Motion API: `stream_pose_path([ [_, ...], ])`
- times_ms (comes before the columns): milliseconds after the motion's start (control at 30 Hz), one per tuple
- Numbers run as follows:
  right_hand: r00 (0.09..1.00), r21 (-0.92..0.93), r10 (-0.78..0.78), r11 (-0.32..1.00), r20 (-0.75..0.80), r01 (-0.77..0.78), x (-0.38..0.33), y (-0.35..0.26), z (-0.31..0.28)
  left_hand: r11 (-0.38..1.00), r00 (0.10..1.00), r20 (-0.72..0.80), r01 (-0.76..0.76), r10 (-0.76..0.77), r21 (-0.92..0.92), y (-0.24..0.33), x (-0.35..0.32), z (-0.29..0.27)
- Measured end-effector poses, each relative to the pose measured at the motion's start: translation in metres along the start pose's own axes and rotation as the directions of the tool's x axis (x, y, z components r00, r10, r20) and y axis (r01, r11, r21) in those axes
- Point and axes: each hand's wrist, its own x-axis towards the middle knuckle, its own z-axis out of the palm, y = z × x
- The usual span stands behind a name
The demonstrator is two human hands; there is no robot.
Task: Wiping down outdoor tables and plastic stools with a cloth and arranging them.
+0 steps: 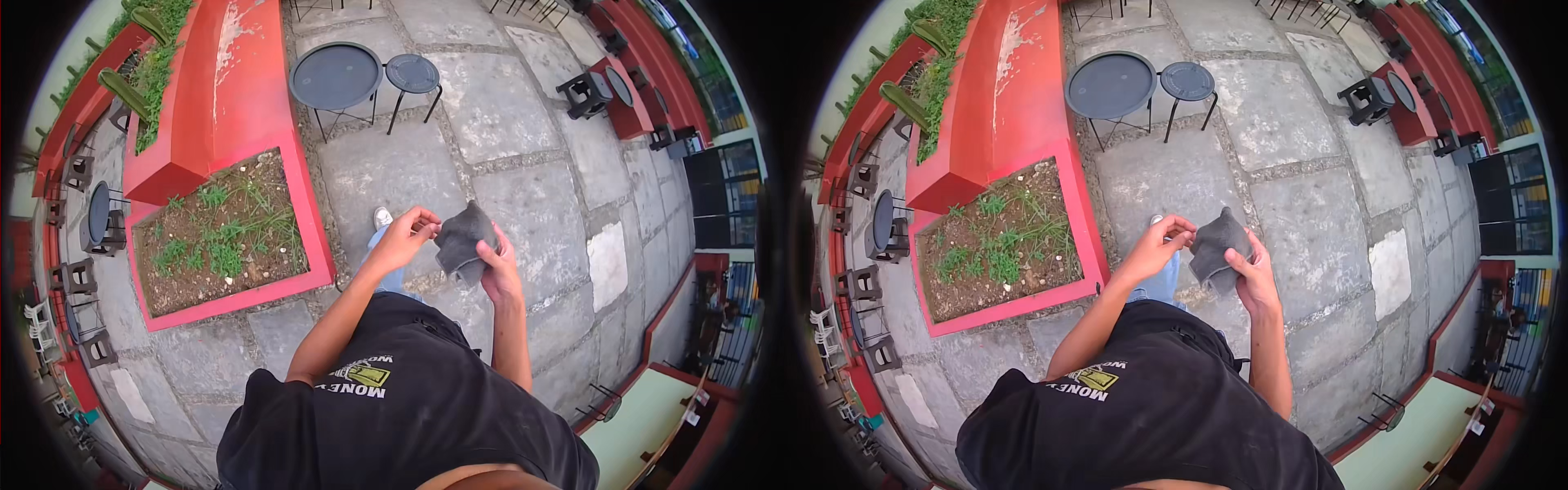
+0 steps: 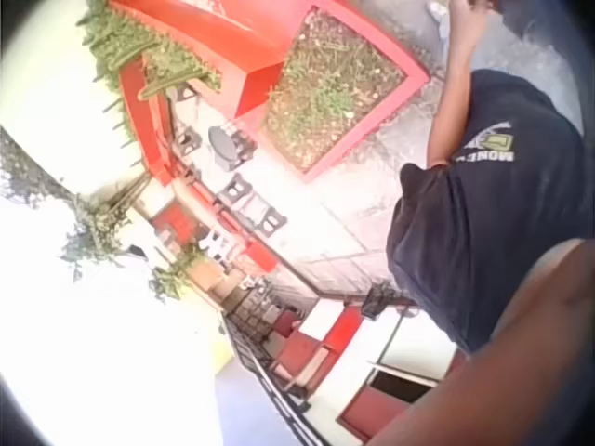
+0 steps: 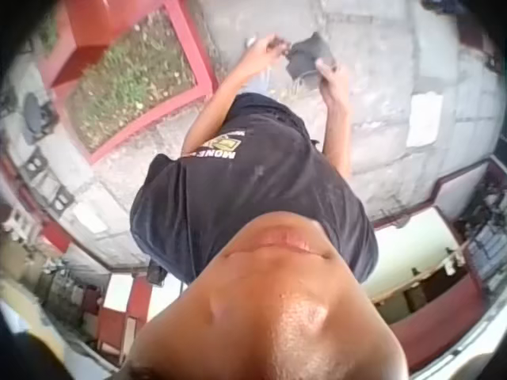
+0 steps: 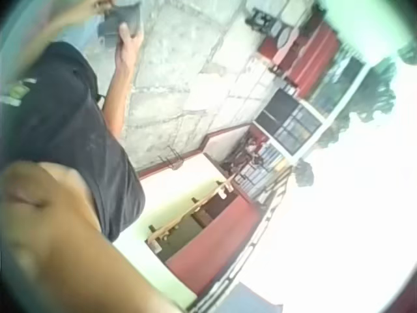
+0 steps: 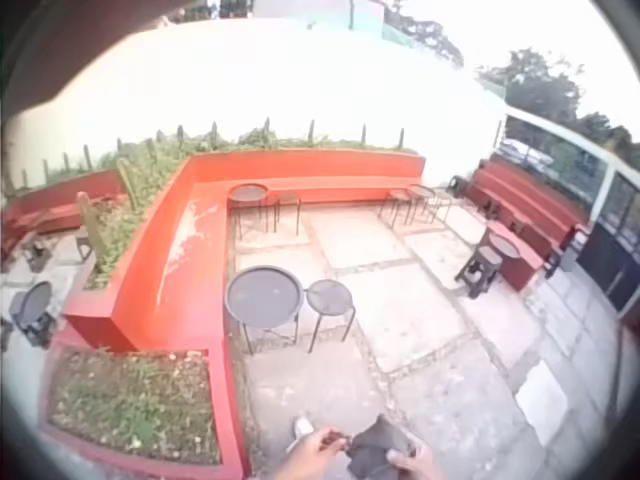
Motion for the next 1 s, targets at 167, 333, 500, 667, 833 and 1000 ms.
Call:
stream_pose_path([
  [167,0.958,0.0,0.214,0.976,-0.191,-0.218,0.107,-0.022,-0.006,0.998,0.994,0.107,-0.031,0.025,0.047,0.016,0.15,-0.029],
  [333,0.964,0.095,0.197,0.979,-0.178,-0.183,0.251,-0.031,-0.022,0.978,0.996,-0.001,0.088,-0.09,0.191,-0.005,0.273,-0.102],
  [500,0.942,0.153,0.304,0.947,-0.141,-0.283,0.417,-0.021,-0.035,0.963,0.952,-0.154,0.255,-0.266,-0.088,-0.026,0.289,-0.181],
  [667,0.896,-0.148,0.435,0.884,-0.087,-0.443,0.615,0.044,-0.007,0.854,0.662,-0.56,0.487,-0.499,-0.186,-0.063,0.233,-0.29],
  [833,0.98,-0.78,0.19,0.603,-0.061,-0.166,0.815,0.124,0.034,0.813,0.441,-0.687,0.384,-0.578,-0.438,-0.041,0.265,-0.341],
  [1000,0.936,-0.898,0.14,0.356,0.323,0.257,0.894,0.177,0.147,0.852,0.438,-0.745,0.394,-0.503,-0.344,-0.024,0.325,-0.394],
])
